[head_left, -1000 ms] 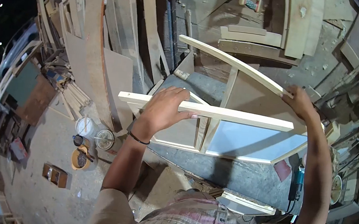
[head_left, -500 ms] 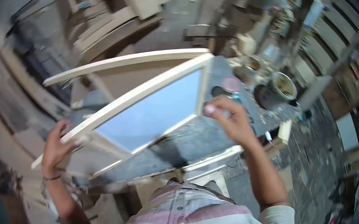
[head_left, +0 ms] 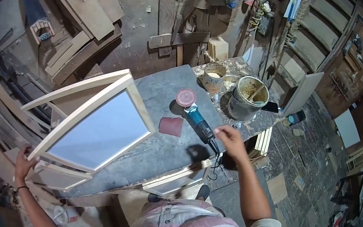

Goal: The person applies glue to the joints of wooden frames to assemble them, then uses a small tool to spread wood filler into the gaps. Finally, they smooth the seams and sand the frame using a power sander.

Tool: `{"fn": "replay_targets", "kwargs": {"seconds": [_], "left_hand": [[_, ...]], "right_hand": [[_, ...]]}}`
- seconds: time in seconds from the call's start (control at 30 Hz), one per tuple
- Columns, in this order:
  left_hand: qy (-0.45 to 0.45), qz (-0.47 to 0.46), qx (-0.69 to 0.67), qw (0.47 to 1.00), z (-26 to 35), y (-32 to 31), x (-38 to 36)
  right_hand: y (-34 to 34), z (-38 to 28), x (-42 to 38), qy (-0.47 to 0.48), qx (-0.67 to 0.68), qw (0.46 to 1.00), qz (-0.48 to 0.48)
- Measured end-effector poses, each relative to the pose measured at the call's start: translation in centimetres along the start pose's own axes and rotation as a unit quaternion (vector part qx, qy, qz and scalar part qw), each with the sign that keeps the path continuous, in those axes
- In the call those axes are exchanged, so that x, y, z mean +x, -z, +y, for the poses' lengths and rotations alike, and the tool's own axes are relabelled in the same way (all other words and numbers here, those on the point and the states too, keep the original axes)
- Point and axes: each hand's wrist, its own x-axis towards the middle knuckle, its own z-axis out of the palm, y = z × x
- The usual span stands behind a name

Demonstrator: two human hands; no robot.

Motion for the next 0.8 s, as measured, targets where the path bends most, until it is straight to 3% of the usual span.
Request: {"fn": "replay_targets", "kwargs": {"seconds": [0.03, 0.07, 0.13, 0.17, 0.27, 0.4, 0.43, 0.5, 0.63, 0.7, 0.77, 0.8], "left_hand": [[0.058, 0.011, 0.054, 0.997, 1.6, 0.6, -1.1], [0.062, 0.015, 0.057, 0.996, 1.7, 0.3, -2.0], [-0.027, 0.169, 0.087, 0.981, 0.9, 0.0, -3.7], [0.055, 0.164, 0.037, 0.984, 3.9, -0.4, -5.0], [0.108, 0.146, -0.005, 0.983, 8.7, -3.5, -9.2], [0.154, 0.079, -0.088, 0.981, 7.3, -10.1, -15.8], [0.158, 0.078, -0.121, 0.977, 6.0, -11.6, -17.1], [0.226, 0.046, -0.117, 0.966, 9.8, -14.1, -19.6], [0.304, -0.016, -0.192, 0.933, 1.3, -22.7, -25.8], [0.314, -0.059, -0.161, 0.934, 2.9, -26.3, -28.3], [0.231, -0.106, -0.158, 0.954, 5.5, -29.3, -30.5], [0.262, -0.129, -0.185, 0.938, 8.7, -29.8, -31.1]], "right_hand": [[2.9, 0.9, 0.4, -0.003, -0.017, 1.000, 0.026], [5.8, 1.8, 1.0, -0.003, -0.035, 0.998, 0.053], [10.6, 4.8, 1.6, -0.005, -0.076, 0.992, 0.096], [13.0, 7.8, 2.0, -0.016, -0.098, 0.989, 0.109], [17.2, 14.3, 1.5, -0.082, -0.042, 0.985, 0.147], [18.0, 19.9, 0.5, -0.136, -0.034, 0.982, 0.125], [18.0, 19.7, 0.6, -0.140, -0.022, 0.983, 0.119], [17.8, 16.2, 1.4, -0.150, 0.027, 0.980, 0.128], [19.6, 8.6, 5.5, -0.042, 0.002, 0.990, 0.136], [20.1, 4.8, 7.9, 0.016, -0.023, 0.990, 0.141], [19.7, 2.7, 10.3, 0.050, -0.014, 0.990, 0.132], [18.9, 1.5, 11.3, 0.065, -0.013, 0.990, 0.127]]}}
